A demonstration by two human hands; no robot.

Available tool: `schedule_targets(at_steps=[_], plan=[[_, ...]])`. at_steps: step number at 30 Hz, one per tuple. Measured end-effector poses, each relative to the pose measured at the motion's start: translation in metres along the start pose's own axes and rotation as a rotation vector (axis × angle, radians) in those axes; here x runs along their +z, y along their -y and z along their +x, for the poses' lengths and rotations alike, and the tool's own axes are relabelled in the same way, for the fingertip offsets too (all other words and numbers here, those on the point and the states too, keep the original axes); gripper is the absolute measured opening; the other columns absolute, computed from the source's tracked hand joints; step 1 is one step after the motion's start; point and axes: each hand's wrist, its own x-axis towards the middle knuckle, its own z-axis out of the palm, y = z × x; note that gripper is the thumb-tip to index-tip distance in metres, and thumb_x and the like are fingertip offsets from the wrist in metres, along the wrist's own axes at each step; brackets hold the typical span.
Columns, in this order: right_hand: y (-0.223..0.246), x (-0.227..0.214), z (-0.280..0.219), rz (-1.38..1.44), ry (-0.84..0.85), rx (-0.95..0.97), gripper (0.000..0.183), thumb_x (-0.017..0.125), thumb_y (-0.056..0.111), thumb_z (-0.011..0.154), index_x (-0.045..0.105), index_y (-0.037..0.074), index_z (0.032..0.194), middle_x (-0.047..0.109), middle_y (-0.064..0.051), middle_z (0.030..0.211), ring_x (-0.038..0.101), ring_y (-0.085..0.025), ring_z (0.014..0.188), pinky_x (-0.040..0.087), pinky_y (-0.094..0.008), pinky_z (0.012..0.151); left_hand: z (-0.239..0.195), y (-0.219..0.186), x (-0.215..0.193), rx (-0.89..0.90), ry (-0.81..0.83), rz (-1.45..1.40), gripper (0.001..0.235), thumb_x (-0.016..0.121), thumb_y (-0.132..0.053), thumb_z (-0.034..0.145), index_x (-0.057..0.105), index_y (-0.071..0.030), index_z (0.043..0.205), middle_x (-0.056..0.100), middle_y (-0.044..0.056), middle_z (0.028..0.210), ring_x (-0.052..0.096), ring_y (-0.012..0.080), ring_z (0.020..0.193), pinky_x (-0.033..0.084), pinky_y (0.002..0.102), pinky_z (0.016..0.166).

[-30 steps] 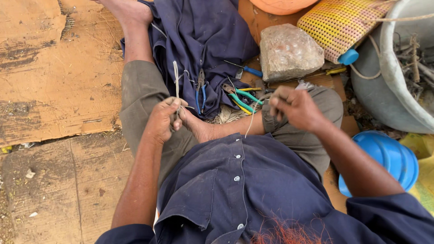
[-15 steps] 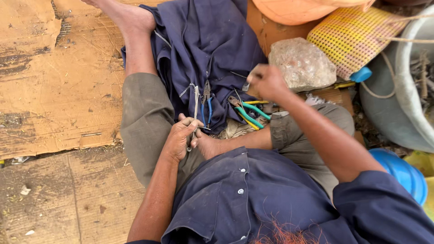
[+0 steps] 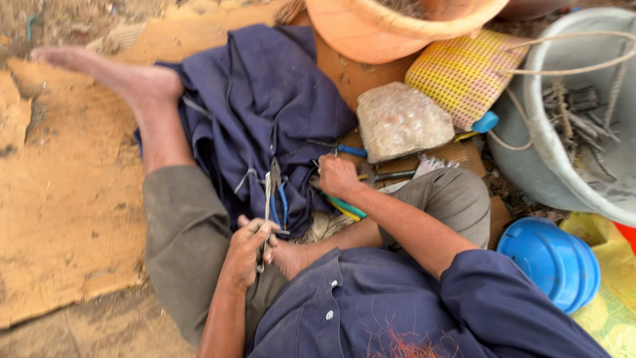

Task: The person sits on the ground and uses pliers to straighten and separate twisted metal wires. They repeatedly grip, twist, and pull the wires to untangle them, then place the processed pieces into a nearby bucket.

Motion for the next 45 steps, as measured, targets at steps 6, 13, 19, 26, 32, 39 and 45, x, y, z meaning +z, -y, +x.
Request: schedule_targets(at_steps=[6, 13, 19, 26, 32, 39, 45], plan=[[0.027, -0.091, -0.012, 0.516, 0.212, 0.146, 0.019, 0.068, 0.02, 0.091, 0.067, 0.001, 0.089, 0.07, -0.016, 0.077, 0.066, -0.031, 0.069, 0.051, -0.045, 0.062, 0.001, 0.0, -0.004, -0.015, -0.009, -0.027, 0.029, 0.061, -0.026, 0.1, 0.069, 0.002, 0.101, 0.061, 0.006, 0.075, 0.053, 0.0119, 0.052, 0.043, 0.025, 0.049], [0.004, -0.296, 0.081, 1.592, -0.47, 0.215, 0.019, 0.066, 0.016, 0.098, 0.066, -0.002, 0.106, 0.075, -0.01, 0.088, 0.072, -0.02, 0.072, 0.064, -0.036, 0.07, 0.01, 0.009, -0.013, -0.041, -0.041, -0.003, 0.032, 0.059, -0.026, 0.098, 0.068, 0.004, 0.107, 0.062, 0.006, 0.075, 0.053, 0.0122, 0.052, 0.043, 0.026, 0.049], [-0.002, -0.231, 0.009, 1.259, -0.149, -0.049, 0.03, 0.066, 0.023, 0.096, 0.063, 0.003, 0.118, 0.073, -0.007, 0.092, 0.069, -0.017, 0.069, 0.059, -0.034, 0.062, 0.014, 0.021, -0.027, -0.019, -0.007, 0.031, 0.033, 0.059, -0.023, 0.098, 0.07, 0.006, 0.109, 0.064, 0.008, 0.076, 0.055, 0.0132, 0.053, 0.044, 0.026, 0.05], [0.035, -0.128, -0.131, 0.595, 0.29, -0.147, 0.043, 0.07, 0.032, 0.092, 0.068, 0.0, 0.121, 0.072, -0.018, 0.116, 0.069, -0.029, 0.11, 0.053, -0.042, 0.095, 0.018, 0.004, 0.025, 0.065, 0.146, 0.331, 0.027, 0.064, -0.017, 0.096, 0.076, 0.004, 0.105, 0.064, 0.004, 0.075, 0.054, 0.0087, 0.058, 0.04, 0.022, 0.052], [0.051, -0.143, -0.148, 0.764, 0.34, -0.104, 0.036, 0.065, 0.023, 0.097, 0.066, -0.001, 0.123, 0.072, -0.016, 0.105, 0.07, -0.025, 0.096, 0.056, -0.04, 0.083, 0.015, -0.025, 0.107, 0.217, 0.267, 0.569, 0.022, 0.066, -0.017, 0.096, 0.078, 0.001, 0.1, 0.061, 0.001, 0.068, 0.048, 0.0056, 0.055, 0.039, 0.021, 0.049], [0.038, -0.124, -0.154, 1.342, 0.542, 0.054, 0.025, 0.048, 0.019, 0.111, 0.063, 0.0, 0.118, 0.071, -0.01, 0.082, 0.069, -0.017, 0.065, 0.058, -0.03, 0.061, -0.009, -0.029, 0.14, 0.451, 0.245, 0.634, 0.019, 0.065, -0.014, 0.096, 0.074, -0.001, 0.107, 0.073, 0.002, 0.081, 0.066, 0.0074, 0.073, 0.055, 0.024, 0.066], [0.033, -0.106, -0.155, 1.513, 0.485, 0.133, 0.021, 0.05, 0.018, 0.111, 0.059, -0.001, 0.107, 0.073, -0.013, 0.085, 0.071, -0.019, 0.065, 0.059, -0.032, 0.061, -0.023, -0.027, 0.156, 0.489, -0.062, 0.896, 0.019, 0.066, -0.019, 0.093, 0.069, -0.006, 0.107, 0.073, 0.006, 0.076, 0.068, 0.0132, 0.067, 0.055, 0.029, 0.061]])
